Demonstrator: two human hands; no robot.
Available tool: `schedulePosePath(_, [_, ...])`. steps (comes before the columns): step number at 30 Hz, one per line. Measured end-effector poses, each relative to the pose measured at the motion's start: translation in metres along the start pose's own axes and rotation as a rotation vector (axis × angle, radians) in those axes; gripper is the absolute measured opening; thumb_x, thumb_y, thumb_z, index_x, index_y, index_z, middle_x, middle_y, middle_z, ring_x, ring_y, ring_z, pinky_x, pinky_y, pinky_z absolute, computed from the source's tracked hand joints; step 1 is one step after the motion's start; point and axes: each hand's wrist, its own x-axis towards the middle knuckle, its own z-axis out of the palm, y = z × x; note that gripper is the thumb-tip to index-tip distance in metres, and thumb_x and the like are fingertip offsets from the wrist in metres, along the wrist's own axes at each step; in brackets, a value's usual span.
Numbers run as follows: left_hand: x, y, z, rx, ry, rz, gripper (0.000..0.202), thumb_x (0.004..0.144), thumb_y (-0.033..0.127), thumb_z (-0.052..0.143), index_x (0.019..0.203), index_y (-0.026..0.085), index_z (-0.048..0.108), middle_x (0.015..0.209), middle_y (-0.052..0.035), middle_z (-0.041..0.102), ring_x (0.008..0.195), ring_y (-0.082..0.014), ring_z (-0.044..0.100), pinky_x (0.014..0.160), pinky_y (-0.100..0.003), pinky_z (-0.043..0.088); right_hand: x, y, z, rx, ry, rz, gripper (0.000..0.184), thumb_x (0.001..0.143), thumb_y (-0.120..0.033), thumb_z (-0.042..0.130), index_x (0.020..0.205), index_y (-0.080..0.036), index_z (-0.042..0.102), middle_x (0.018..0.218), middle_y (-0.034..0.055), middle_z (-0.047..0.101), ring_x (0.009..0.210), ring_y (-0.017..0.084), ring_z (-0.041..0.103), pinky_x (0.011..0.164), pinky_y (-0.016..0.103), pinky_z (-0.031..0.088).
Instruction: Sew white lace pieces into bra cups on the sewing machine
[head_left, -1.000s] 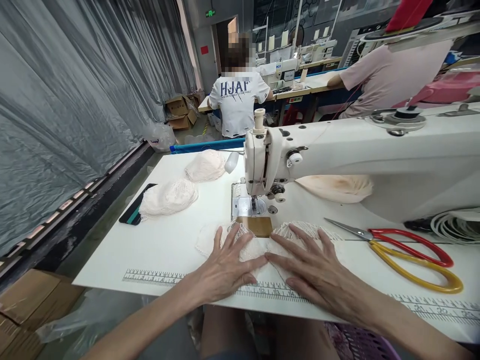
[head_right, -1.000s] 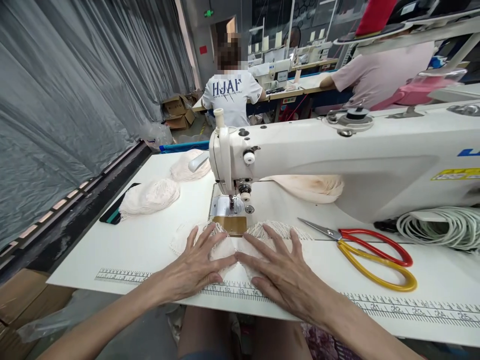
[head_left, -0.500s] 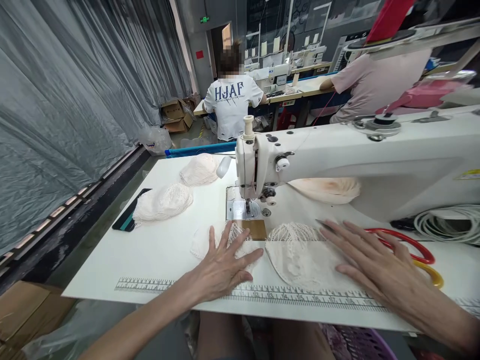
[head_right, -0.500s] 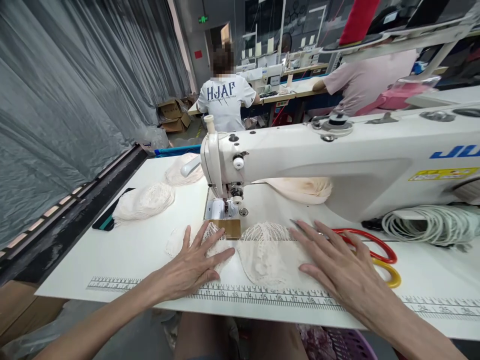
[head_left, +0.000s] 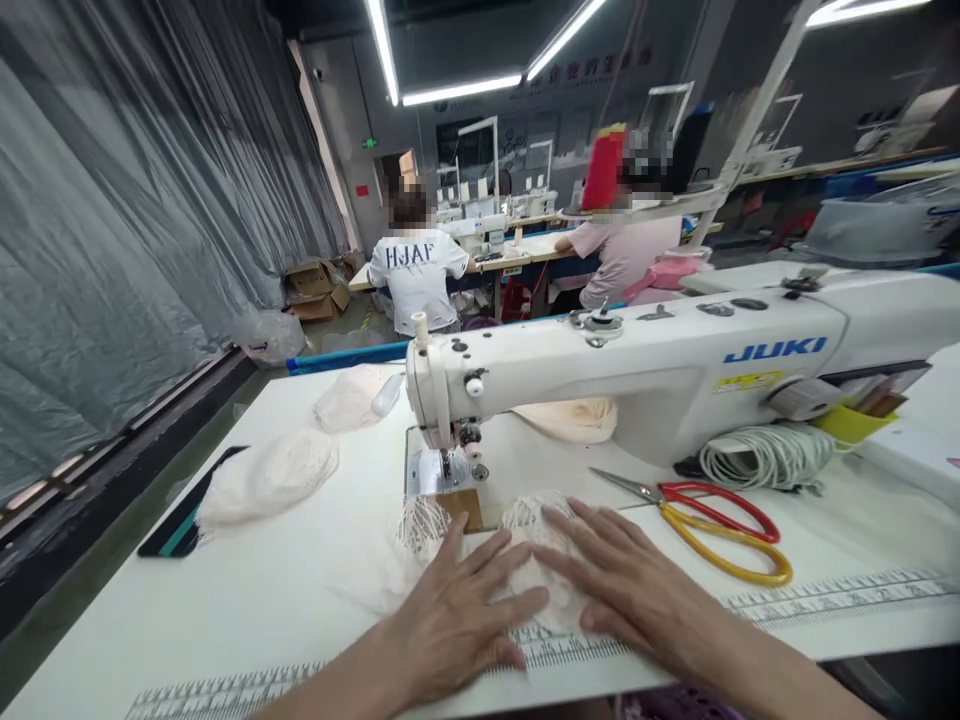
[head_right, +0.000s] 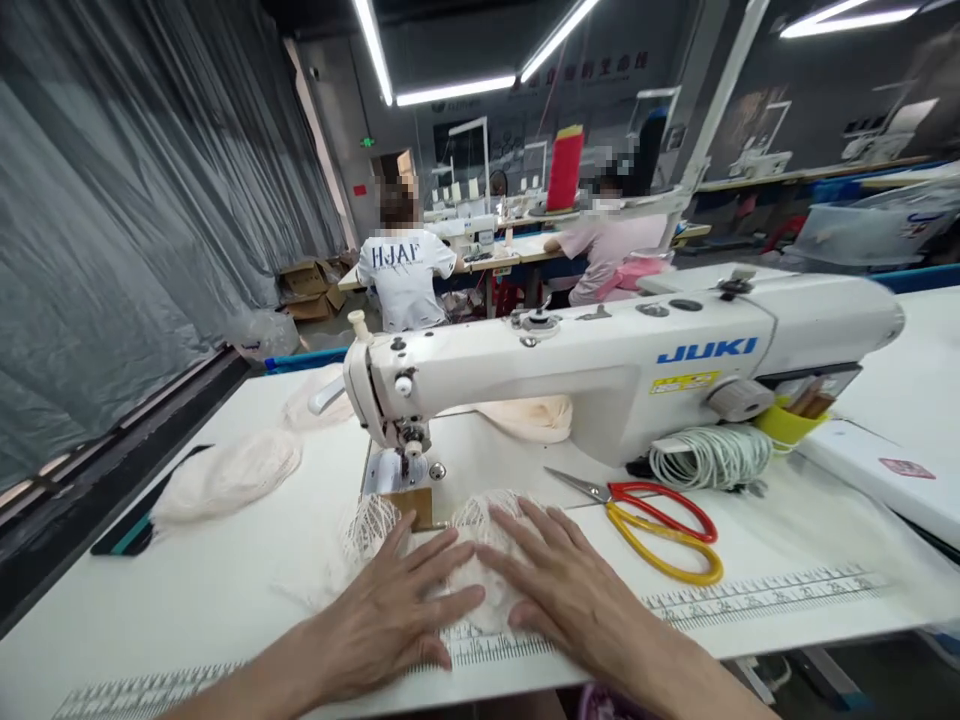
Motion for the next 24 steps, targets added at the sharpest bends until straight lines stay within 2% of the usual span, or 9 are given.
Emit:
schedulePosePath(3, [-0.002, -0.013, 0.007, 0.007, 0.054, 0.09, 0.053, 0.092, 0.048, 0.039, 0.142, 0.033, 0.028, 0.151, -0.0062, 0.027, 0.14, -0.0234, 0.021, 0.114, -0.053, 0.004, 0.006, 0.002, -0.006, 0.003, -0.043, -0.003, 0.049, 0.088, -0.05, 0.05, 0.135, -0.039, 0.043, 0.136, 0.006, 0.052, 0.122, 0.035, 0.048, 0.084, 0.052, 0.048])
schedulePosePath(5, [0.002, -0.021, 0.005, -0.017, 0.04, 0.132, 0.052, 0.092, 0.047, 0.04, 0.141, 0.035, 0.029, 0.151, -0.0049, 0.026, 0.141, -0.0229, 0.021, 0.114, -0.052, 0.006, 0.016, 0.011, -0.015, 0.023, -0.07, 0.046, 0.037, 0.09, -0.048, 0.048, 0.124, -0.036, 0.055, 0.127, 0.0057, 0.06, 0.111, 0.033, 0.058, 0.08, 0.05, 0.051])
schedulePosePath(7, [0.011, -0.024, -0.001, -0.064, -0.003, 0.14, 0.049, 0.092, 0.048, 0.04, 0.139, 0.038, 0.032, 0.151, -0.0026, 0.026, 0.14, -0.0225, 0.022, 0.115, -0.05, 0.01, 0.034, 0.026, -0.022, 0.045, -0.047, 0.155, 0.028, 0.092, -0.04, 0.046, 0.111, -0.029, 0.063, 0.113, 0.0062, 0.068, 0.099, 0.028, 0.064, 0.079, 0.044, 0.052])
schedulePosePath(10, [0.026, -0.023, -0.011, -0.126, -0.052, 0.142, 0.045, 0.091, 0.051, 0.039, 0.135, 0.039, 0.039, 0.151, -0.0027, 0.028, 0.139, -0.0241, 0.026, 0.114, -0.052, 0.013, 0.072, 0.063, -0.019, 0.029, 0.049, 0.367, 0.022, 0.093, -0.025, 0.047, 0.106, -0.02, 0.064, 0.106, 0.0091, 0.068, 0.095, 0.021, 0.064, 0.078, 0.032, 0.052])
schedulePosePath(12, [0.032, -0.022, -0.014, -0.142, -0.063, 0.144, 0.043, 0.092, 0.049, 0.039, 0.133, 0.038, 0.041, 0.15, -0.0034, 0.031, 0.138, -0.0243, 0.028, 0.113, -0.052, 0.014, 0.097, 0.089, -0.009, 0.009, 0.066, 0.429, 0.019, 0.091, -0.02, 0.05, 0.104, -0.016, 0.064, 0.104, 0.011, 0.068, 0.096, 0.022, 0.063, 0.079, 0.034, 0.052])
schedulePosePath(15, [0.034, -0.021, -0.015, -0.153, -0.057, 0.138, 0.042, 0.092, 0.047, 0.04, 0.133, 0.035, 0.042, 0.147, -0.005, 0.036, 0.137, -0.0233, 0.029, 0.113, -0.051, 0.017, 0.122, 0.116, 0.009, -0.011, 0.088, 0.485, 0.02, 0.09, -0.026, 0.055, 0.106, -0.015, 0.06, 0.107, 0.0074, 0.064, 0.092, 0.019, 0.062, 0.078, 0.037, 0.053])
schedulePosePath(20, [0.049, -0.015, -0.026, -0.16, -0.054, 0.092, 0.042, 0.092, 0.045, 0.041, 0.131, 0.03, 0.044, 0.143, -0.0094, 0.042, 0.134, -0.0235, 0.036, 0.112, -0.05, 0.023, 0.122, 0.126, 0.026, -0.017, 0.119, 0.512, 0.027, 0.091, -0.031, 0.054, 0.115, -0.018, 0.056, 0.117, 0.0072, 0.058, 0.097, 0.019, 0.059, 0.081, 0.039, 0.052])
schedulePosePath(24, [0.093, -0.014, -0.034, -0.15, 0.011, 0.01, 0.03, 0.095, 0.032, 0.041, 0.123, 0.025, 0.05, 0.137, -0.0094, 0.048, 0.129, -0.0228, 0.042, 0.108, -0.047, 0.03, 0.112, 0.127, 0.032, -0.01, 0.116, 0.524, 0.027, 0.091, -0.031, 0.054, 0.114, -0.017, 0.056, 0.115, 0.0071, 0.059, 0.095, 0.019, 0.06, 0.08, 0.039, 0.052])
